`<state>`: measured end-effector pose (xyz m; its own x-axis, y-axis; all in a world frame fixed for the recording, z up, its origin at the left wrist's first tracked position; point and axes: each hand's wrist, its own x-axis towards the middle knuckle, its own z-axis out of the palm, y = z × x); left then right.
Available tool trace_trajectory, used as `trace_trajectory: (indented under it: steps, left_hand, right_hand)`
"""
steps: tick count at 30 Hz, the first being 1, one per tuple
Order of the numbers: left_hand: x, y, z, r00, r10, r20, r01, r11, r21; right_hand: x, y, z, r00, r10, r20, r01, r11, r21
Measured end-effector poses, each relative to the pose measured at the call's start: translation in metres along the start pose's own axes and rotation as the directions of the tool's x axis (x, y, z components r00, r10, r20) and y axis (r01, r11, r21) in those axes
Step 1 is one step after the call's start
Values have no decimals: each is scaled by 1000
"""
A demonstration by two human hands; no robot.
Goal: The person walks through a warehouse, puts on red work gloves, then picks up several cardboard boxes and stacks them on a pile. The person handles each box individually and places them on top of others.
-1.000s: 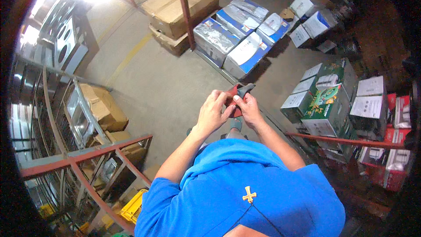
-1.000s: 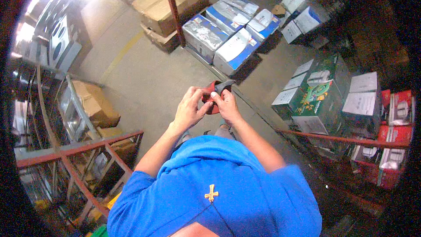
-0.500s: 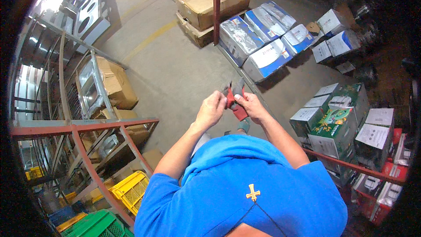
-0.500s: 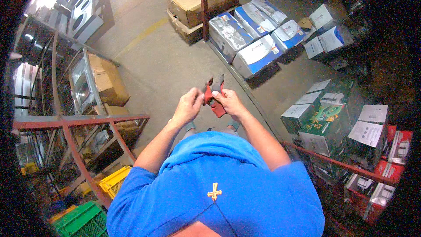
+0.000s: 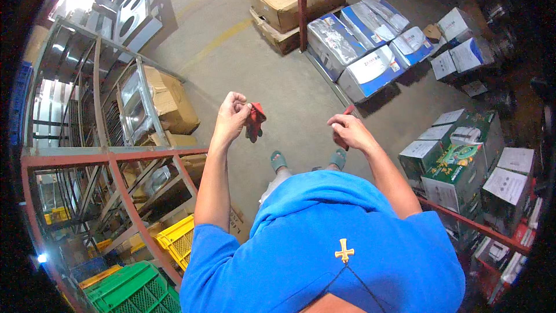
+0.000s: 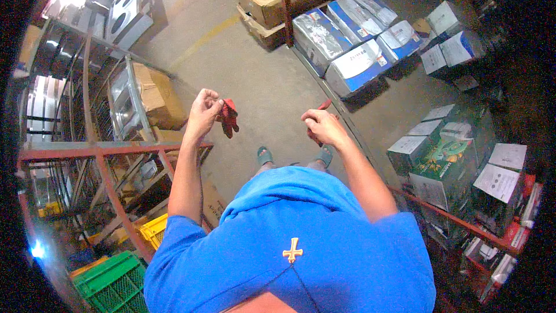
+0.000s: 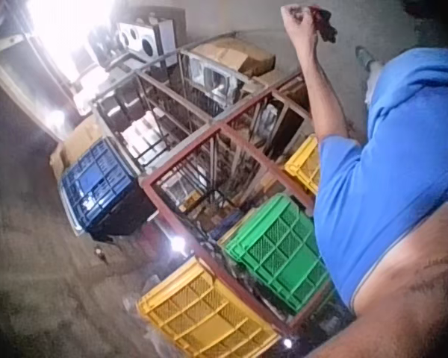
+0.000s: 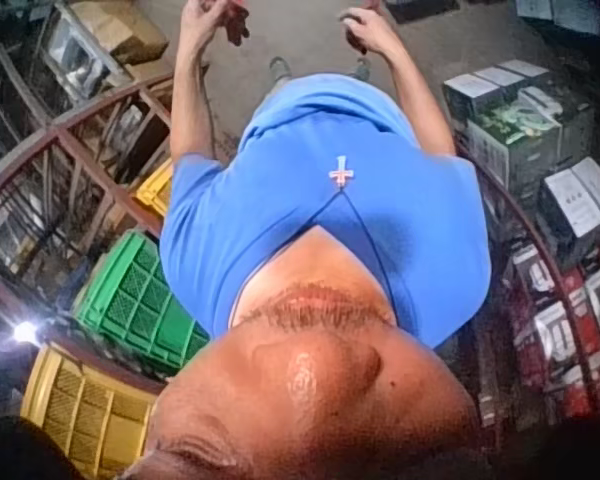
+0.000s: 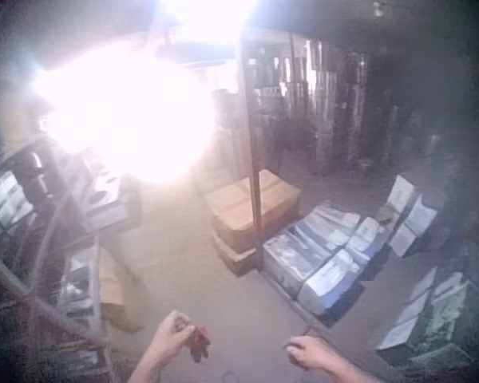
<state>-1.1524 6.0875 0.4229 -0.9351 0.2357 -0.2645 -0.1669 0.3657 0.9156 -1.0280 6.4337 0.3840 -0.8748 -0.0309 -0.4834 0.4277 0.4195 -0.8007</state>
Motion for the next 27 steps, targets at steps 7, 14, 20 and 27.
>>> trace_trajectory:
  steps: [7, 14, 20, 27]
  left_hand:
    - [10, 30, 15, 980, 141, 138, -119, 980, -159]
    - [13, 24, 22, 960, 278, 34, -279, 942, 186]
    - [13, 7, 57, 961, 204, 187, -249, 932, 263]
    - [6, 0, 92, 948, 227, 225, -238, 971, 20]
  right_hand:
    - [29, -49, 12, 954, -166, 250, 72, 936, 345]
    - [-6, -19, -33, 958, -237, -164, 286, 850, 442]
    - [-67, 27, -101, 931, -311, -192, 284, 284, 916]
    - [-103, 63, -123, 832, -333, -444, 475, 13, 880]
